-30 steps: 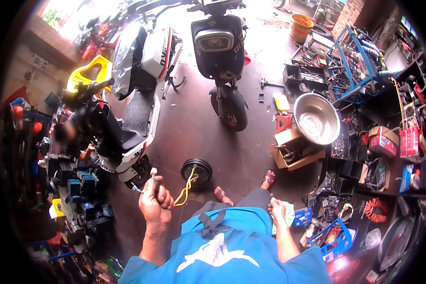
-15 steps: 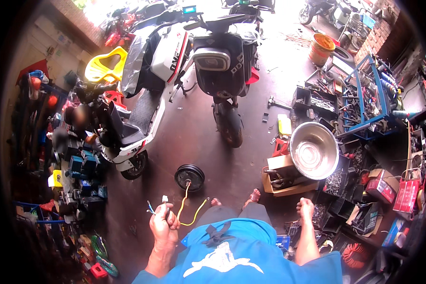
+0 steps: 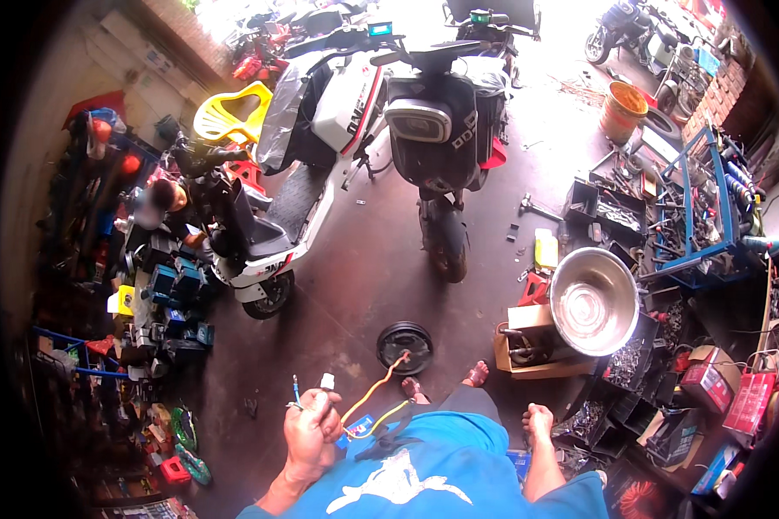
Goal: The person removes the under-seat compartment from an electric scooter and handles the internal wiring. The person then retrieves a motor hub, handles its wires and connector, and picks up a tool from the workshop floor.
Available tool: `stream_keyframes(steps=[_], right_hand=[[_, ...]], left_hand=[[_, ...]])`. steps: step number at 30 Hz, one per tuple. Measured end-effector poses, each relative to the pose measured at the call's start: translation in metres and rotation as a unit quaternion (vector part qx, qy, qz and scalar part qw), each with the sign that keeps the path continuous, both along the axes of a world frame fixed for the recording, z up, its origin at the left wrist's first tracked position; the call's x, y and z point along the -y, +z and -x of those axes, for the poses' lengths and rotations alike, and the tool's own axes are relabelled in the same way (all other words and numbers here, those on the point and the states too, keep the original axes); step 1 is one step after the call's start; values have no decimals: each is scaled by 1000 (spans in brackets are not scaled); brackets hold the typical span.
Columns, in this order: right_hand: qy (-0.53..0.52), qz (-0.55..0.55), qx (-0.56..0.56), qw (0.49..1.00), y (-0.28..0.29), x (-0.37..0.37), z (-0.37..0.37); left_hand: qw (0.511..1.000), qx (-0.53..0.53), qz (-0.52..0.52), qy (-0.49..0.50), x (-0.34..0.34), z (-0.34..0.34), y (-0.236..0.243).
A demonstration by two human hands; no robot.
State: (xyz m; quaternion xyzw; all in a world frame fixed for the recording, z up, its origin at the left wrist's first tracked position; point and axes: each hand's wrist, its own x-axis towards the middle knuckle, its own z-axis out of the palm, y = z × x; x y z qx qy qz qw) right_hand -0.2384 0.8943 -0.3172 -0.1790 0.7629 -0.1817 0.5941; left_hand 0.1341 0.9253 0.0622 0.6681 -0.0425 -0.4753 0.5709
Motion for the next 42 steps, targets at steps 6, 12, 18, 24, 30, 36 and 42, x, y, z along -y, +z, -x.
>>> stream_keyframes(steps=[6, 12, 18, 24, 30, 36, 42], right_hand=[[-34, 18, 5, 999, 6, 17, -16], [-85, 55, 2, 995, 33, 20, -19], [-86, 5, -27, 996, 29, -39, -17], [-76, -71, -71, 992, 29, -106, -26], [-20, -60, -76, 995, 34, -112, -39], [-46, -34, -20, 998, 43, -70, -49], [-36, -13, -6, 999, 50, -18, -33]], left_hand=[[995, 45, 69, 51, 18, -38, -15], [997, 25, 49, 51, 29, -116, -67], [994, 88, -46, -51, -3, -193, -130], [900, 218, -340, -165, -105, -249, -199], [838, 209, -495, -100, -234, -235, -250], [841, 147, -518, -54, -269, -181, -246], [805, 152, -574, -8, -259, -161, -252]])
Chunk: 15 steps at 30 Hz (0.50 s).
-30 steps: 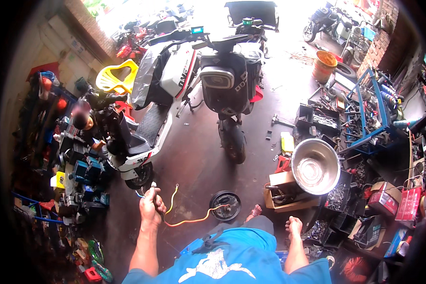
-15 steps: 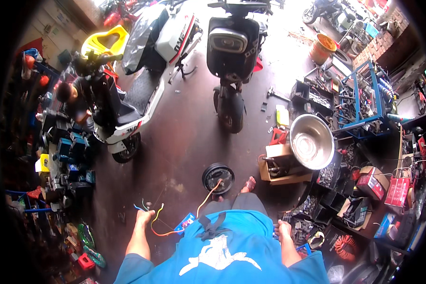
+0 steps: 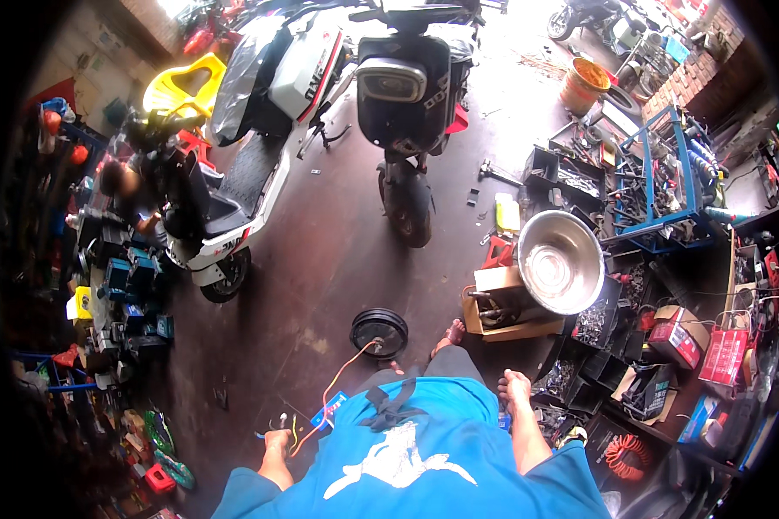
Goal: The person removes the under-seat compartment from an electric scooter and handles the internal wiring. The person then retrieves a motor hub, handles its wires and connector, and picks up a tool from the workshop floor.
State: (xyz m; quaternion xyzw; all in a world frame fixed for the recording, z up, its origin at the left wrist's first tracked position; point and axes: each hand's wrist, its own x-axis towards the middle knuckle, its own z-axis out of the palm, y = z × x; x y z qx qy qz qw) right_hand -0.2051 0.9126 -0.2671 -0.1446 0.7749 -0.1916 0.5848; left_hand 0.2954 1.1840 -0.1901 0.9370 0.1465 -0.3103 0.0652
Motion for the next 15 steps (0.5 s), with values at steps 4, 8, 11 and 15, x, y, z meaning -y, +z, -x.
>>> stream_keyframes(steps=[4, 8, 11, 15], right_hand=[[5, 17, -18, 1000, 6, 33, 29], [-32, 25, -21, 999, 0, 47, 74], [-72, 24, -19, 997, -3, 58, 89], [-128, 31, -21, 991, -26, 31, 93]], left_hand=[[998, 25, 48, -13, 19, 10, -2], [996, -10, 82, -35, 76, 26, 8], [982, 13, 129, -135, 90, 6, -36], [916, 56, 142, -370, 221, 32, 33]])
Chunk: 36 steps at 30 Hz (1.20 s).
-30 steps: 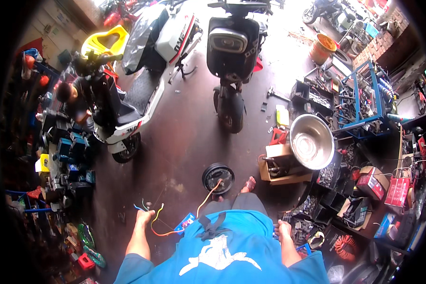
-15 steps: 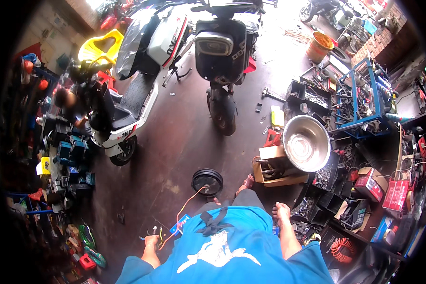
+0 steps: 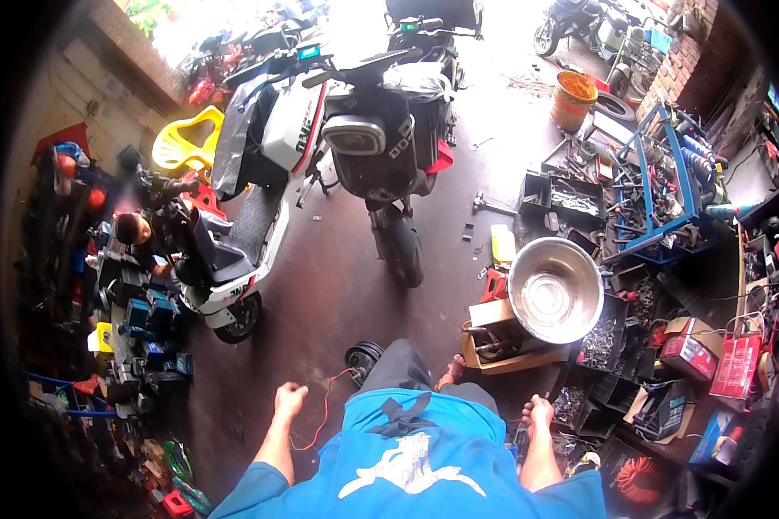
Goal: The person removes the under-seat compartment from an electric scooter and handles the internal wiring. The person then retrieves a motor hub, handles its wires and connector, and picks up a tool from the workshop floor.
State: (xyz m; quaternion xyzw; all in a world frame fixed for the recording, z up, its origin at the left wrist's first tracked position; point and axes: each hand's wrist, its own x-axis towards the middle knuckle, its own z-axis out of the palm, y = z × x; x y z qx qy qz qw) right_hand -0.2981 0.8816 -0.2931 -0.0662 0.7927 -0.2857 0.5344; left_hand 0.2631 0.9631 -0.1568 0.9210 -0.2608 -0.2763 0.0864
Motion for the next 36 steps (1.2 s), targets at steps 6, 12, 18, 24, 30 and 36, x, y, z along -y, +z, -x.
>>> stream_keyframes(steps=[6, 12, 18, 24, 30, 36], right_hand=[[7, -106, 38, 994, -35, -49, -20], [-26, -149, 38, 988, -8, -29, -44], [-117, -103, 25, 987, -22, 31, -48], [-115, -36, 27, 992, -8, 117, -88], [-66, 58, 40, 995, 16, 181, -133], [6, -58, 11, 998, 2, 177, -137]], left_hand=[[975, 38, 98, -195, 152, 27, 63], [907, 89, 205, -356, 256, 57, 103], [826, 164, 270, -466, 346, 46, 125], [785, 198, 357, -466, 428, 28, 160], [764, 190, 429, -442, 492, 28, 189], [762, 155, 468, -420, 520, 29, 198]])
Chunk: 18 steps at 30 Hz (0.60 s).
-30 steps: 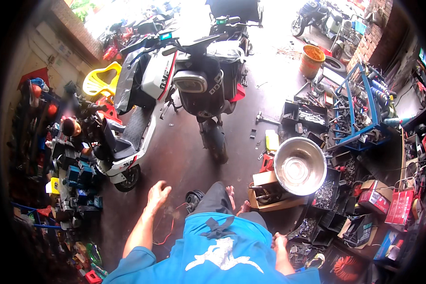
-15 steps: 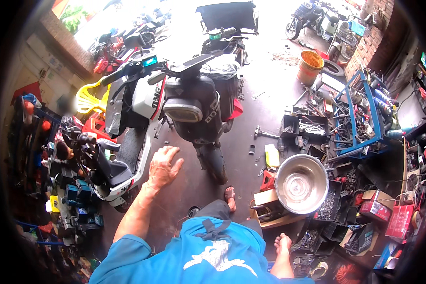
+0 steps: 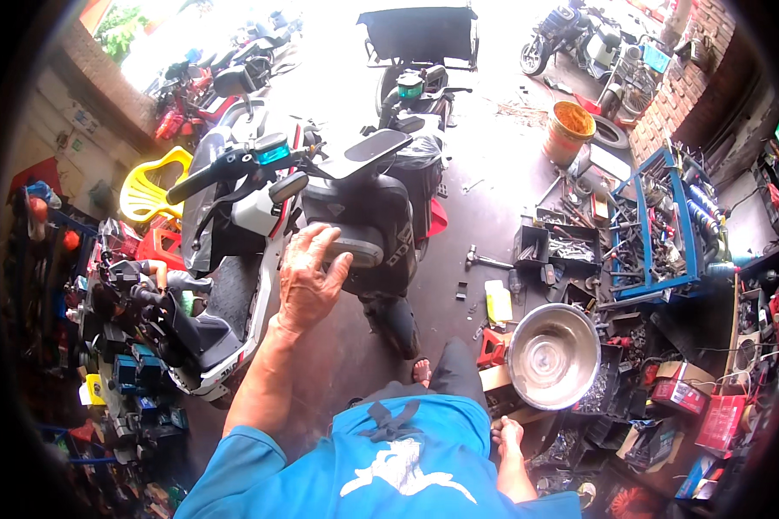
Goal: The person removes the under-seat compartment from an electric scooter and handles the internal wiring. The person then retrieves a motor hub, handles its wires and connector, and picks up a tool from the workshop floor.
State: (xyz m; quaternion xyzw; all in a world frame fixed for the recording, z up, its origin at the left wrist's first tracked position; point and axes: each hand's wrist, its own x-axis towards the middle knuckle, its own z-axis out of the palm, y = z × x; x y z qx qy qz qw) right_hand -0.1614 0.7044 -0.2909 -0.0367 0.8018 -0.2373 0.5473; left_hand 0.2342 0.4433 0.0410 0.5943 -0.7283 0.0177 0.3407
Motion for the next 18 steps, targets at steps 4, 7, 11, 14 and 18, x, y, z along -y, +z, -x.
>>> stream_keyframes(steps=[4, 7, 11, 14, 18], right_hand=[[-27, -55, 2, 998, -1, 5, -1], [-7, -64, -3, 998, 21, 37, -1], [10, -62, -10, 998, 16, 83, 17], [31, -47, -14, 998, 31, 139, 41], [22, 42, -28, 998, 60, 223, 77]], left_hand=[[999, -34, 28, 0, 24, 6, 13], [999, -35, 33, 10, 51, 16, 11], [997, 6, 67, 28, 102, 38, 7], [991, 55, 106, 62, 141, 55, 1], [979, 95, 121, 135, 184, 64, -11]])
